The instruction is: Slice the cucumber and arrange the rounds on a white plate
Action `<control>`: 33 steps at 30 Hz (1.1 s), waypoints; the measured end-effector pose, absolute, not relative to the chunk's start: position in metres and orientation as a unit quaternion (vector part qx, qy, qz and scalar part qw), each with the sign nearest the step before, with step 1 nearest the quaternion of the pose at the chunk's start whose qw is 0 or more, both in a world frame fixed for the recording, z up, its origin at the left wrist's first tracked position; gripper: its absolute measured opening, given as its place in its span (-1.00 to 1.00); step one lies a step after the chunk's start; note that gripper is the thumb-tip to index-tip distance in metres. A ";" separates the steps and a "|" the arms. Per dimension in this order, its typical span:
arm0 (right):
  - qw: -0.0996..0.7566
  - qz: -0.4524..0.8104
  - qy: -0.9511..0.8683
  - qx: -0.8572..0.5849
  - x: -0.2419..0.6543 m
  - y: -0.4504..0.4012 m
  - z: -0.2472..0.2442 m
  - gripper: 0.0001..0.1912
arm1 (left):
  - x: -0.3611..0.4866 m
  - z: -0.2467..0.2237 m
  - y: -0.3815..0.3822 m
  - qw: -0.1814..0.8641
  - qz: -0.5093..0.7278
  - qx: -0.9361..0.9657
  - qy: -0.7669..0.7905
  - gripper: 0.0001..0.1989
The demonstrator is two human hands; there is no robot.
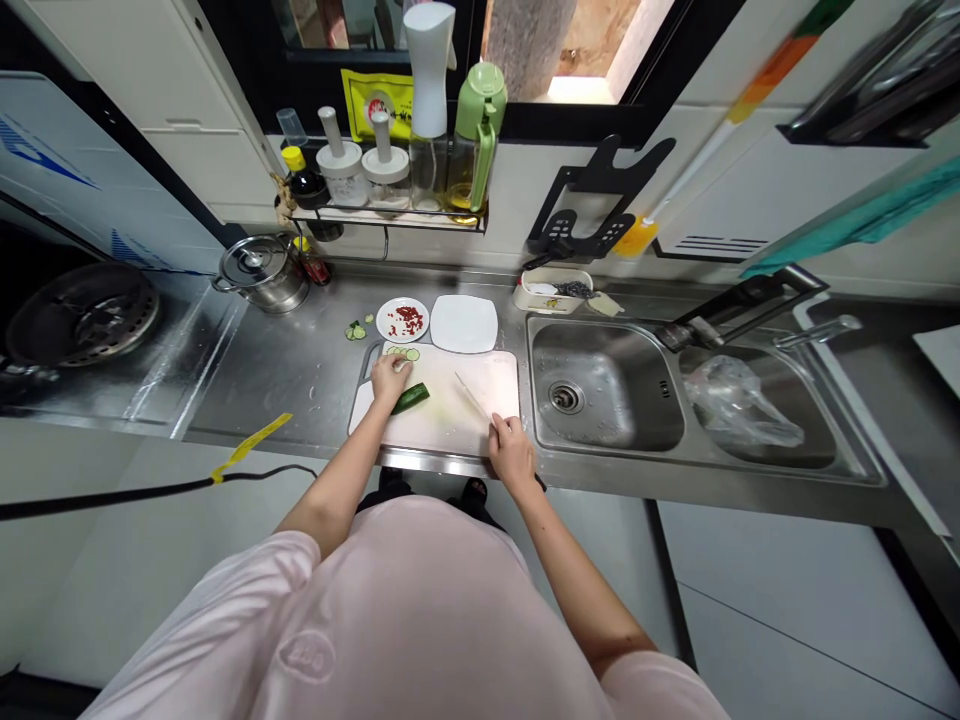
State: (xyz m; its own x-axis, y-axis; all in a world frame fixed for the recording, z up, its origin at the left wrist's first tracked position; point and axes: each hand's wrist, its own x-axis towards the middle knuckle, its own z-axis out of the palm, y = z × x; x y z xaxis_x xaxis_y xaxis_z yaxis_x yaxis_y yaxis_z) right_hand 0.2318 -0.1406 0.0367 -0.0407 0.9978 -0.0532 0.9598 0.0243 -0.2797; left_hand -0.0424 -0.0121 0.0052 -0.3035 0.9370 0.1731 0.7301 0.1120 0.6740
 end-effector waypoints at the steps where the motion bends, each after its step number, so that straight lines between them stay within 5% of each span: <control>1: 0.088 0.128 -0.705 -0.692 0.231 -0.139 0.037 -0.63 | -0.043 0.005 -0.020 0.151 0.354 0.567 0.728 -0.76; 15: 0.188 0.219 -0.698 -0.656 0.207 -0.110 0.055 -0.71 | -0.043 0.014 -0.080 0.124 0.381 0.616 0.678 -0.79; 33: -0.028 0.259 -0.745 -0.614 0.159 -0.091 0.081 -0.76 | -0.028 0.015 -0.081 0.174 0.340 0.686 0.619 -0.79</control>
State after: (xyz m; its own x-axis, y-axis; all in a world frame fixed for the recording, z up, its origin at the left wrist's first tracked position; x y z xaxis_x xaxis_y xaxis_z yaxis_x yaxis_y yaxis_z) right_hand 0.1585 -0.0913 0.0813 -0.2443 0.9004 -0.3600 0.9293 0.1114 -0.3521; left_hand -0.0275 -0.0806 0.0148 0.0019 0.9678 0.2518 0.7315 -0.1730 0.6595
